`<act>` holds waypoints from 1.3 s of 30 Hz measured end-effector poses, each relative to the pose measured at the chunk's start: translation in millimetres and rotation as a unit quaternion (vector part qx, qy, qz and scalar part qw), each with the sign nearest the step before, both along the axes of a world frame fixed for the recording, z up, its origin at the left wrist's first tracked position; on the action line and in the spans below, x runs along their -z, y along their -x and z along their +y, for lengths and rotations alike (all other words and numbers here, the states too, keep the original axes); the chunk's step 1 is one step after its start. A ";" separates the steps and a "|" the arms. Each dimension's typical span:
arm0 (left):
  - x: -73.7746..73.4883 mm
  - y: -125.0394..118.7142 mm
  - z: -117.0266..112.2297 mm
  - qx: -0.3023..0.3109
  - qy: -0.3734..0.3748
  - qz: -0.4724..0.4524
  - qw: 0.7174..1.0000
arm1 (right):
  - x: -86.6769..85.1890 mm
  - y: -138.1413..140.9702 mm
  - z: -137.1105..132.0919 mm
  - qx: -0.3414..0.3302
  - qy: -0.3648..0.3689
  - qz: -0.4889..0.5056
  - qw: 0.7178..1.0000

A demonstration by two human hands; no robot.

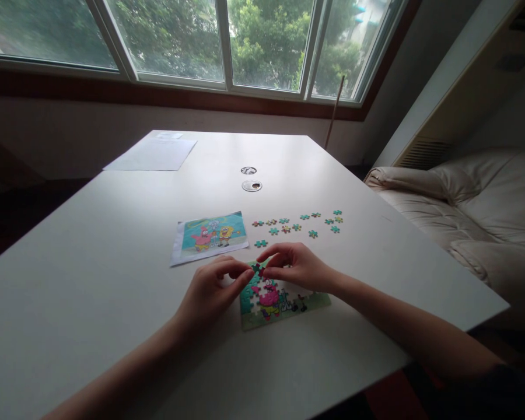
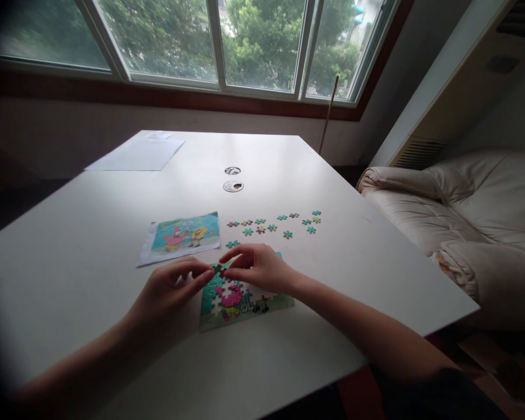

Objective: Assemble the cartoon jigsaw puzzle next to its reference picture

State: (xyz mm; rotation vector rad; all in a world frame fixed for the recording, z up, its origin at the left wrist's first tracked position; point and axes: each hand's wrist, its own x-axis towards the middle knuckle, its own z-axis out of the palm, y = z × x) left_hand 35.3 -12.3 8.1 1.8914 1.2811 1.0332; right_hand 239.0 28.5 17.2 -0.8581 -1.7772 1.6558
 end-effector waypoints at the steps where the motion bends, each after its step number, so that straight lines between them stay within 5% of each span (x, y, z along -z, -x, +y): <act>1: 1.3 -0.1 -0.1 0.000 0.010 -0.009 1.000 | 0.0 0.4 -0.5 -0.005 -0.003 0.000 1.000; 11: 6.4 4.2 3.8 -0.043 0.094 -0.111 0.988 | -5.3 -1.8 -2.7 0.043 -0.158 -0.110 0.980; 39: 6.8 -0.6 0.9 -0.005 0.031 -0.042 0.999 | -6.6 -3.1 1.0 0.084 -0.207 -0.109 0.969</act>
